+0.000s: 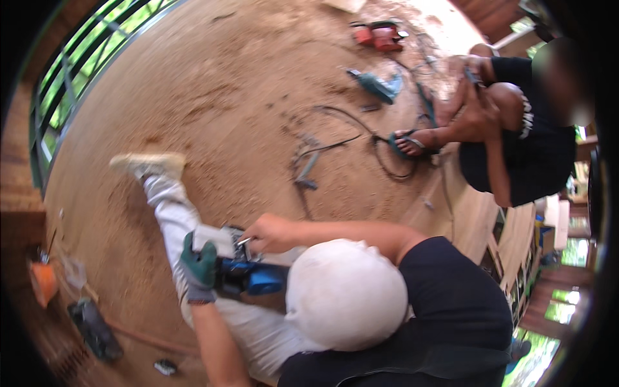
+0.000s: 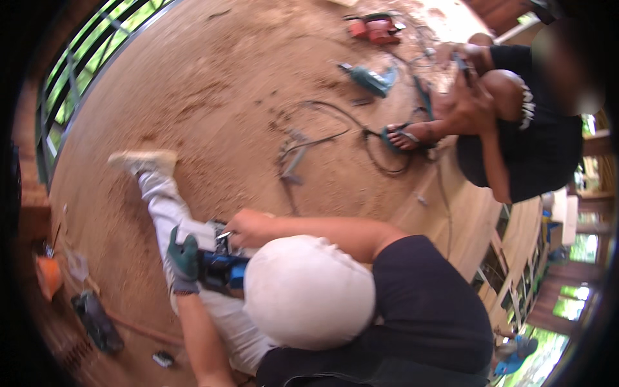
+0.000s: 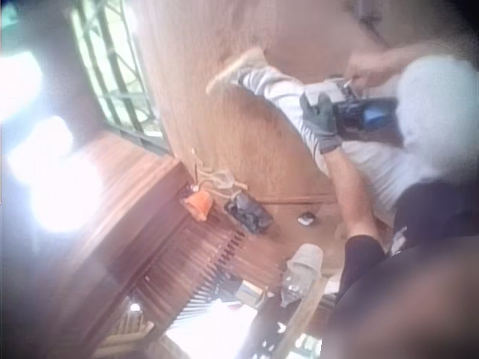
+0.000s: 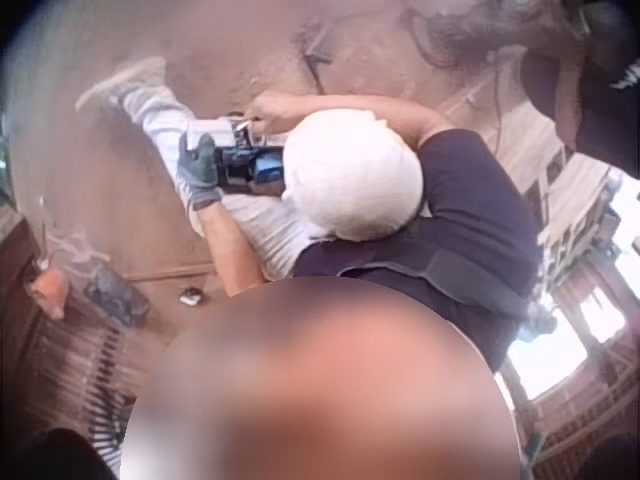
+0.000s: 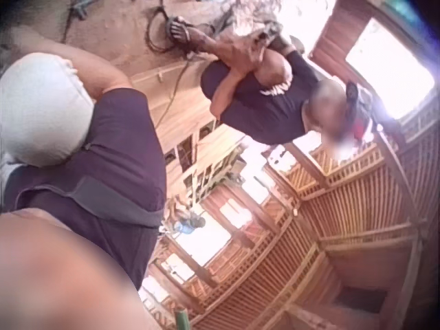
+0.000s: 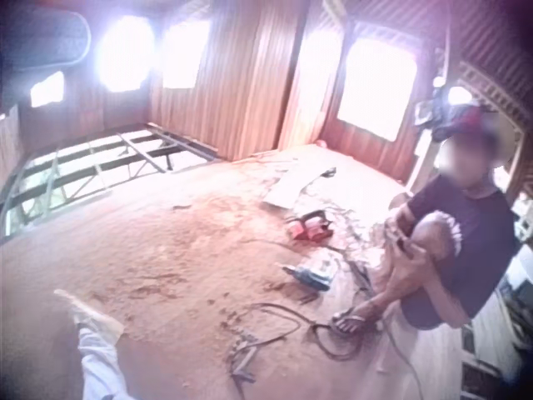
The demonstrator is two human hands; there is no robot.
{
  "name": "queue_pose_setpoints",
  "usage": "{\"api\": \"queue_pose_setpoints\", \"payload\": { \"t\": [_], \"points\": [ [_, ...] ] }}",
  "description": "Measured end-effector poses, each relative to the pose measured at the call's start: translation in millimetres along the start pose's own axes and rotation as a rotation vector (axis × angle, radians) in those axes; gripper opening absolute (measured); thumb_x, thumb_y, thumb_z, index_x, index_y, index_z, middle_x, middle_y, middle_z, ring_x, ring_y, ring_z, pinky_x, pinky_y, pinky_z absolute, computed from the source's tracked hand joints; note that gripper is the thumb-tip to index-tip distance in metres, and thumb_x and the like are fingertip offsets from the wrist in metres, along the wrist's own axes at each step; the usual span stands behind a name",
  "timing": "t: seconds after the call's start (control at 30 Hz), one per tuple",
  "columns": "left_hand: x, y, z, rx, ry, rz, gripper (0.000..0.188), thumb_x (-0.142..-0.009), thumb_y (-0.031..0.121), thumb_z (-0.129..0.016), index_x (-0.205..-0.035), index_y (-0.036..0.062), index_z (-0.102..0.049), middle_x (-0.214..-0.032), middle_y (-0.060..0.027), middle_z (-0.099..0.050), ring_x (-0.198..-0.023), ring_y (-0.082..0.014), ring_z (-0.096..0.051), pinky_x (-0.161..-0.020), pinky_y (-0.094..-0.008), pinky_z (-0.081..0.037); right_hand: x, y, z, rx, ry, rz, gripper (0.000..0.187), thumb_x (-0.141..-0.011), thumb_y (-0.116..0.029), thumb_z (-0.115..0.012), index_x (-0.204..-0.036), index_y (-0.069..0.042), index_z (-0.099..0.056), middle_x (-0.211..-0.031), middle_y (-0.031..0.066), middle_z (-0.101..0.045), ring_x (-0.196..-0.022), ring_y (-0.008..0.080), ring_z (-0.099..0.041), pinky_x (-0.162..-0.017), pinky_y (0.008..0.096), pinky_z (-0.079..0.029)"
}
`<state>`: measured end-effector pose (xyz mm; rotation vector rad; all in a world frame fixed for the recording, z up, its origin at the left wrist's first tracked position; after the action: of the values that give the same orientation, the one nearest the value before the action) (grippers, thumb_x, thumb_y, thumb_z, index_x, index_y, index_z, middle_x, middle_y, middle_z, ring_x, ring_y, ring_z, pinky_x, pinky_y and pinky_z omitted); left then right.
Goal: The person sits on the floor and uses a drill and a small metal tool to assemble or adjust a blue and silver power tool. They manipulate the tool's components and interact with another person who hands over parts.
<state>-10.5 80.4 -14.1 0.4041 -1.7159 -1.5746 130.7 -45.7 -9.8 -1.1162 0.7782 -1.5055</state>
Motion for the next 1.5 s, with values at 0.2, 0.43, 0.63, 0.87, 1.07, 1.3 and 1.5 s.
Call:
{"api": "queue_pose_setpoints", "payload": {
  "t": [0.2,0.43,0.63,0.87,1.07,1.3,1.5],
  "points": [
    [-1,11,1,-0.151,-0.008,-0.071,0.059,-0.091,0.038,-0.073,-0.129,-0.0042,-0.056,-0.104,-0.0102,-0.069,-0.093,-0.0178,-0.065,-0.083,-0.0335,-0.054,7,9,-3,-0.066,0.013,-0.128,0.031,-0.086,-0.022,-0.064,-0.108,-0.003,-0.073,-0.088,0.0216,-0.071,-0.080,0.0359,-0.069,-0.075,0.0435,-0.053],
    [-1,10,1,-0.094,0.048,-0.054,0.049,-0.092,0.027,-0.072,-0.126,-0.0044,-0.057,-0.102,-0.0081,-0.069,-0.088,-0.0151,-0.064,-0.076,-0.0310,-0.054,1,13,23,-0.112,0.122,-0.072,0.031,-0.088,-0.020,-0.059,-0.109,0.003,-0.066,-0.099,0.0236,-0.070,-0.089,0.0345,-0.070,-0.075,0.0466,-0.054],
    [-4,0,7,-0.318,0.072,0.014,0.059,-0.086,0.029,-0.077,-0.125,-0.0103,-0.056,-0.066,-0.0048,-0.060,-0.061,-0.0100,-0.056,-0.052,-0.0319,-0.045,2,35,34,-0.324,0.079,-0.277,0.019,-0.094,-0.006,-0.058,-0.107,0.003,-0.068,-0.091,0.0105,-0.074,-0.080,0.0158,-0.070,-0.073,0.0305,-0.058],
    [0,15,-2,-0.182,-0.001,0.037,0.050,-0.087,0.027,-0.076,-0.124,-0.0029,-0.059,-0.099,-0.0127,-0.073,-0.087,-0.0192,-0.070,-0.076,-0.0333,-0.057,-1,32,20,-0.566,0.056,-0.409,0.018,-0.094,-0.013,-0.063,-0.096,0.004,-0.068,-0.088,0.0136,-0.074,-0.074,0.0168,-0.072,-0.067,0.0300,-0.057],
    [-3,9,-2,-0.171,0.012,0.028,0.045,-0.088,0.024,-0.075,-0.122,-0.0021,-0.060,-0.100,-0.0122,-0.073,-0.089,-0.0190,-0.070,-0.078,-0.0332,-0.056,-2,47,14,-0.730,0.065,-0.489,0.018,-0.095,-0.013,-0.064,-0.096,0.005,-0.067,-0.089,0.0160,-0.075,-0.074,0.0203,-0.073,-0.068,0.0328,-0.060],
    [-4,-3,2,-0.092,0.033,0.009,0.053,-0.088,0.017,-0.073,-0.130,-0.0078,-0.053,-0.072,0.0039,-0.058,-0.062,-0.0055,-0.052,-0.050,-0.0260,-0.042,13,66,-11,-1.022,0.072,-0.600,0.022,-0.101,-0.017,-0.060,-0.110,0.003,-0.062,-0.095,0.0164,-0.073,-0.082,0.0255,-0.074,-0.073,0.0407,-0.063],
    [-3,13,-2,-0.141,0.014,-0.079,0.049,-0.092,0.030,-0.070,-0.126,-0.0033,-0.058,-0.099,-0.0085,-0.069,-0.086,-0.0162,-0.065,-0.075,-0.0315,-0.054,8,61,-20,-1.093,0.070,-0.654,0.020,-0.101,-0.018,-0.058,-0.103,0.001,-0.061,-0.084,0.0156,-0.073,-0.069,0.0245,-0.073,-0.062,0.0403,-0.063]
  ]
}}
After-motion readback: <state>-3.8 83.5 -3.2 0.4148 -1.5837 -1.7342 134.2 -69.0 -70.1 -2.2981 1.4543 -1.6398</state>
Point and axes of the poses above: each hand's wrist, its own x-axis away from the middle knuckle, its own z-axis out of the back of the hand, y = z × x, the point moved 10 cm from there along -x, towards the middle knuckle
